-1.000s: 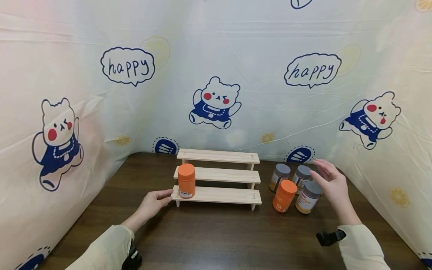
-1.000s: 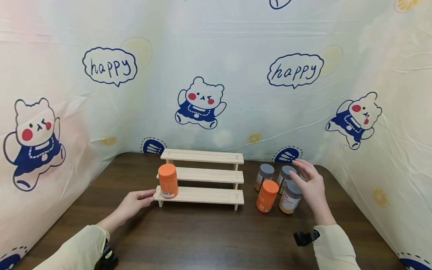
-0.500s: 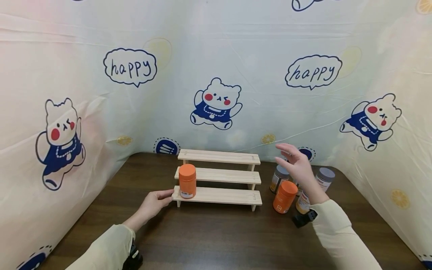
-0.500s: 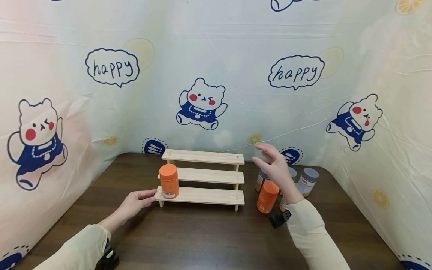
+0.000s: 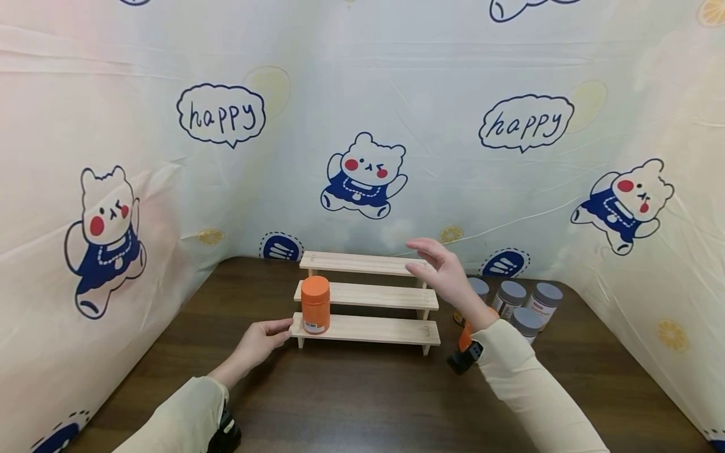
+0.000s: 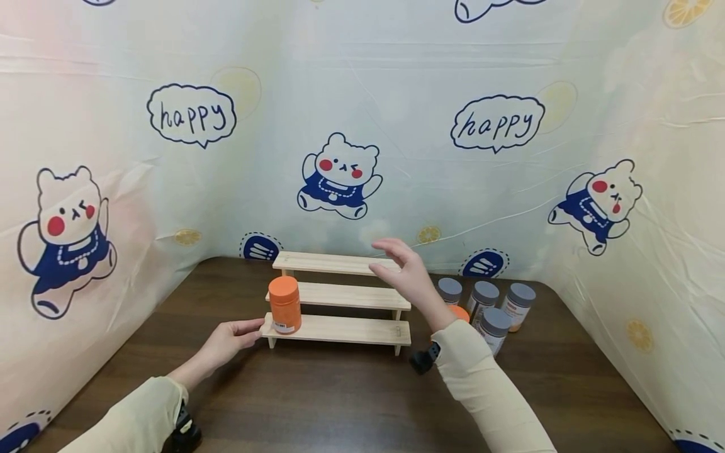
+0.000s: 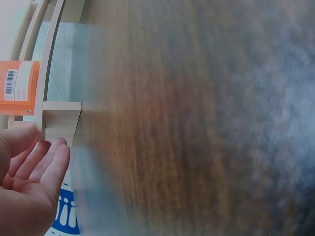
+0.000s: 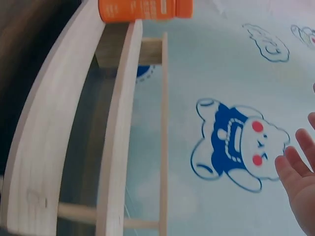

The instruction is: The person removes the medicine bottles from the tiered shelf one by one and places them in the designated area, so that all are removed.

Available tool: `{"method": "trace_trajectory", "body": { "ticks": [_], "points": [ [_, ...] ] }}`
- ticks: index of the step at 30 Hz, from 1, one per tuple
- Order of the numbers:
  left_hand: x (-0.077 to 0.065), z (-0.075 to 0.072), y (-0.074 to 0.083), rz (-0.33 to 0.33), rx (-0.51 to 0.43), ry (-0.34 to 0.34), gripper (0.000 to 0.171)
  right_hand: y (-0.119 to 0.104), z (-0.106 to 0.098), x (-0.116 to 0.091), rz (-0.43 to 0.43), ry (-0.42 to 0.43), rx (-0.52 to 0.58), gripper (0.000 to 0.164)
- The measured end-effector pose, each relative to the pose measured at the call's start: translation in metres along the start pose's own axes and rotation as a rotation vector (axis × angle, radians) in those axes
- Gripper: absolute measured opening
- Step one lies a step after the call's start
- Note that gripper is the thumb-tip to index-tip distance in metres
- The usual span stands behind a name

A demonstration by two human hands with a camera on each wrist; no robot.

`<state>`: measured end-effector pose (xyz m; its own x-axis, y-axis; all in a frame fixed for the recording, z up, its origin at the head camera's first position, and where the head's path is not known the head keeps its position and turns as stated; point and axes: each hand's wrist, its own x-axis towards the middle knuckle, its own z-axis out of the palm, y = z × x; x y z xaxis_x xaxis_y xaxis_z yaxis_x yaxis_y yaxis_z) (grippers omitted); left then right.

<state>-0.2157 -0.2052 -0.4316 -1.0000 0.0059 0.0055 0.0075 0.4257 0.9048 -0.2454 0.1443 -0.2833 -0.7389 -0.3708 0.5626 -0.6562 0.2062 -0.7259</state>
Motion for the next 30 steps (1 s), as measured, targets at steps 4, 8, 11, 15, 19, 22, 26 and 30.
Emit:
{"method": "trace_trajectory", "body": {
  "ticks": [4, 8, 11, 15, 19, 22, 26, 30],
  "points": [
    [-0.002, 0.000, 0.000, 0.004, -0.007, -0.002, 0.034, -0.001, 0.016, 0.005, 0.025, -0.011, 0.018, 0.037],
    [-0.002, 0.000, 0.001, 0.002, -0.018, -0.001, 0.034, -0.006, 0.033, 0.009, 0.029, -0.028, 0.069, 0.038],
    [-0.002, 0.000, 0.001, -0.005, -0.020, 0.001, 0.034, -0.008, 0.046, 0.013, 0.024, -0.055, 0.096, 0.038],
    [-0.001, 0.001, 0.001, -0.015, -0.018, 0.005, 0.034, -0.009, 0.063, 0.017, 0.010, -0.082, 0.117, 0.038],
    [-0.002, 0.001, 0.002, -0.010, -0.015, 0.003, 0.034, -0.007, 0.079, 0.021, -0.009, -0.101, 0.141, 0.038],
    [-0.003, 0.000, 0.003, -0.001, -0.011, -0.001, 0.034, -0.005, 0.090, 0.023, -0.013, -0.121, 0.147, 0.039],
    [-0.003, 0.000, 0.003, 0.001, -0.011, -0.002, 0.034, -0.003, 0.103, 0.024, 0.006, -0.144, 0.153, 0.041],
    [-0.003, 0.000, 0.001, 0.008, -0.014, -0.001, 0.034, -0.002, 0.114, 0.023, 0.047, -0.157, 0.161, 0.041]
  ]
}}
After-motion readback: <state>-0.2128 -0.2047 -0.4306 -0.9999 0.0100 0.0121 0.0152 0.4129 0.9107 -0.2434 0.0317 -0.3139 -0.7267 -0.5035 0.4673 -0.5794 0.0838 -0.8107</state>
